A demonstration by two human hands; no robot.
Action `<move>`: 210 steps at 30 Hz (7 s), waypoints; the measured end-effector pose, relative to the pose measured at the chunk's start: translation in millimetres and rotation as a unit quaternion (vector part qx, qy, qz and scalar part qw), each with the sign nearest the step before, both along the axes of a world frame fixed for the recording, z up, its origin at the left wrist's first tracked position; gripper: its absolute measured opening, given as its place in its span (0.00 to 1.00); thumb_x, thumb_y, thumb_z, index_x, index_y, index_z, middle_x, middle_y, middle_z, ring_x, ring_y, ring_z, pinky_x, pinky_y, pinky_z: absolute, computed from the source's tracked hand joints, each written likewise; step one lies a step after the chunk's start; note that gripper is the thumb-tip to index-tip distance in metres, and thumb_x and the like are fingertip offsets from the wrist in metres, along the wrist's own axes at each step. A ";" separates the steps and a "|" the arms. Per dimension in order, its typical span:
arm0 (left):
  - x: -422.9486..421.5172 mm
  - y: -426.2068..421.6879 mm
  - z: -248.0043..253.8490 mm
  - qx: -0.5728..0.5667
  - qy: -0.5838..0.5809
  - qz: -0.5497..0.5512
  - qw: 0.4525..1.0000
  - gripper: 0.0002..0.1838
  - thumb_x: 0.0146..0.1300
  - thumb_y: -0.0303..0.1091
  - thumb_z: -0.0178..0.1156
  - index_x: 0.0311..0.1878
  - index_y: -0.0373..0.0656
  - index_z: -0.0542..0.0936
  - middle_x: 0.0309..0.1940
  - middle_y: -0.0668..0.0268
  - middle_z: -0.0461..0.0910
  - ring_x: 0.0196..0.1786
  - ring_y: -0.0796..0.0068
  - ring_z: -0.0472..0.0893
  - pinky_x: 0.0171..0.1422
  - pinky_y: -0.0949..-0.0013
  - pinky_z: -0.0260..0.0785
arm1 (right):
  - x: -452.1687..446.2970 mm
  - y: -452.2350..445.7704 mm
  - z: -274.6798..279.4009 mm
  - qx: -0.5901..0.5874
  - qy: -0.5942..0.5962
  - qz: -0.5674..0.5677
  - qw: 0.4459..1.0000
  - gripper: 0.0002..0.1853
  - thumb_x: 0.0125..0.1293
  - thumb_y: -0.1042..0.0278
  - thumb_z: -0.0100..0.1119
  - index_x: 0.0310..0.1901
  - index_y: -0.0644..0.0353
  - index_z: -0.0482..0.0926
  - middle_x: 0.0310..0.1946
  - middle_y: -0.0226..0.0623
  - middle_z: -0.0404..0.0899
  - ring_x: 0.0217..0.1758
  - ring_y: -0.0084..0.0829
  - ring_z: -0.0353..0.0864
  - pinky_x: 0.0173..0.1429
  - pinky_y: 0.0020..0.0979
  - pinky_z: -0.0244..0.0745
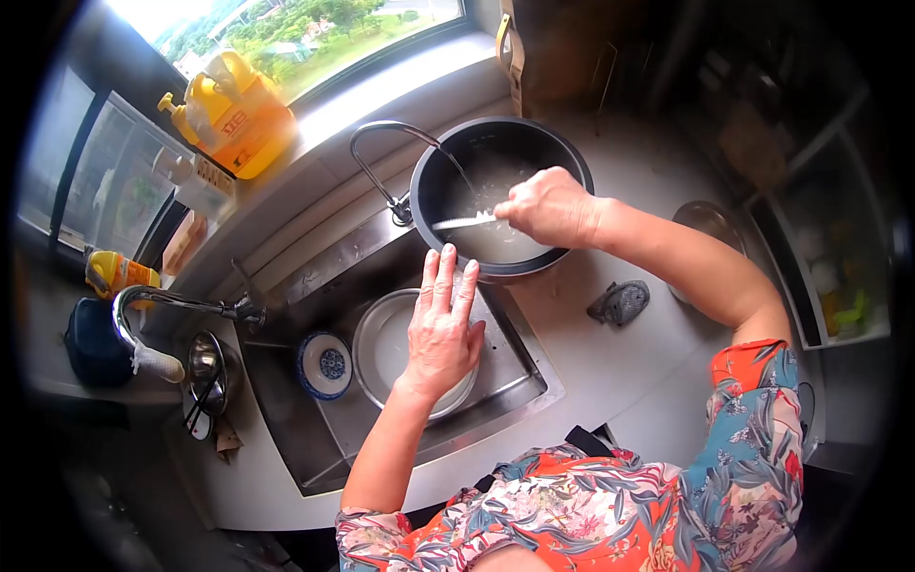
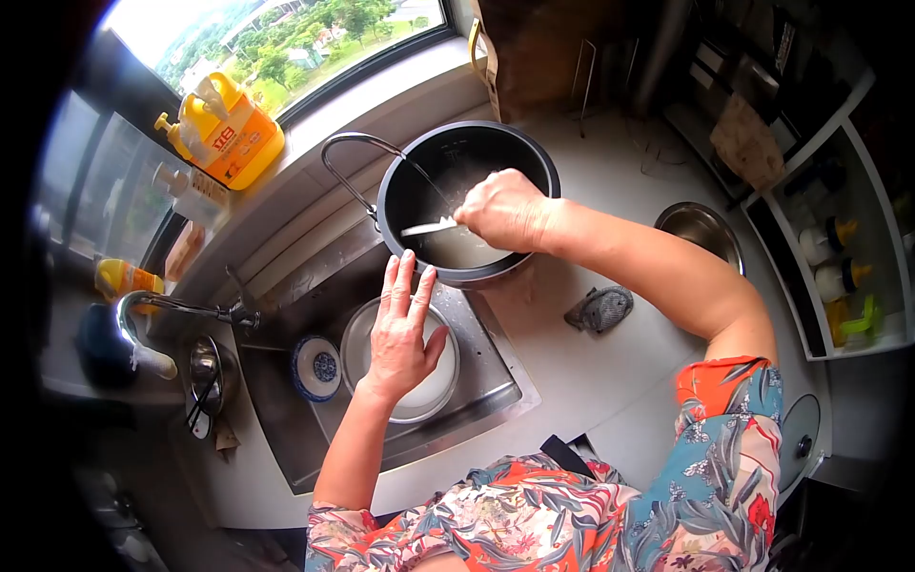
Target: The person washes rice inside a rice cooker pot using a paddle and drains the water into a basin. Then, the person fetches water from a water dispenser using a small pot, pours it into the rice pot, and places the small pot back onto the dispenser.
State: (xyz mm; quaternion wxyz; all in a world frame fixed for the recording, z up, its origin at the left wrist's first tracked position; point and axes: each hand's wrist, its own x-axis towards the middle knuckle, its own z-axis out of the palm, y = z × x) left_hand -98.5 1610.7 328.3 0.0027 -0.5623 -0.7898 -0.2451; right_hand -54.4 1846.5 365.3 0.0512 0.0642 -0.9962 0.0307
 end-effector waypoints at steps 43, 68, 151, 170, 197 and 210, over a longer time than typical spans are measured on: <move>-3.3 -4.9 -2.3 0.034 -0.021 0.002 0.999 0.42 0.41 0.23 0.64 0.66 0.42 0.64 0.70 0.50 0.52 0.72 0.48 0.52 0.71 0.59 0.54 | -12.3 20.5 13.6 -0.058 -0.251 -0.131 0.957 0.13 0.54 0.68 0.59 0.42 0.57 0.83 0.36 0.45 0.82 0.40 0.40 0.82 0.49 0.35 0.75; -4.8 -6.1 -6.8 0.051 -0.026 -0.003 0.998 0.42 0.40 0.23 0.64 0.65 0.41 0.65 0.69 0.50 0.53 0.72 0.48 0.52 0.70 0.55 0.56 | -10.3 18.5 41.6 -0.209 -0.348 -0.095 0.909 0.10 0.52 0.72 0.57 0.36 0.66 0.82 0.20 0.40 0.78 0.21 0.25 0.77 0.29 0.28 0.74; -5.2 -5.9 -9.1 0.067 -0.039 0.000 0.997 0.40 0.41 0.23 0.64 0.64 0.41 0.66 0.69 0.52 0.53 0.72 0.49 0.53 0.69 0.55 0.58 | -26.1 46.5 4.1 0.046 -0.116 -0.197 0.972 0.07 0.53 0.67 0.55 0.31 0.51 0.84 0.31 0.41 0.82 0.39 0.43 0.81 0.44 0.41 0.76; -4.3 -5.6 -9.3 0.068 -0.035 0.001 0.997 0.40 0.41 0.23 0.64 0.64 0.40 0.66 0.69 0.51 0.53 0.72 0.48 0.53 0.69 0.56 0.57 | -8.1 11.9 33.0 -0.171 -0.306 -0.079 0.933 0.14 0.50 0.69 0.57 0.39 0.61 0.83 0.32 0.47 0.82 0.36 0.41 0.83 0.43 0.33 0.76; -6.4 -6.7 -12.2 0.083 -0.039 -0.002 0.996 0.38 0.42 0.23 0.63 0.63 0.40 0.67 0.69 0.51 0.55 0.72 0.48 0.53 0.69 0.56 0.57 | -19.0 24.4 26.3 0.042 -0.301 -0.139 0.942 0.09 0.48 0.74 0.54 0.31 0.59 0.83 0.29 0.46 0.81 0.37 0.44 0.82 0.41 0.38 0.76; -40.9 -11.5 -38.8 0.249 -0.295 0.120 0.915 0.24 0.53 0.22 0.58 0.57 0.38 0.74 0.57 0.55 0.72 0.59 0.64 0.73 0.62 0.68 0.65 | -10.0 17.5 10.3 -0.104 -0.260 -0.110 0.954 0.10 0.52 0.69 0.58 0.35 0.60 0.83 0.30 0.45 0.82 0.37 0.43 0.81 0.44 0.38 0.76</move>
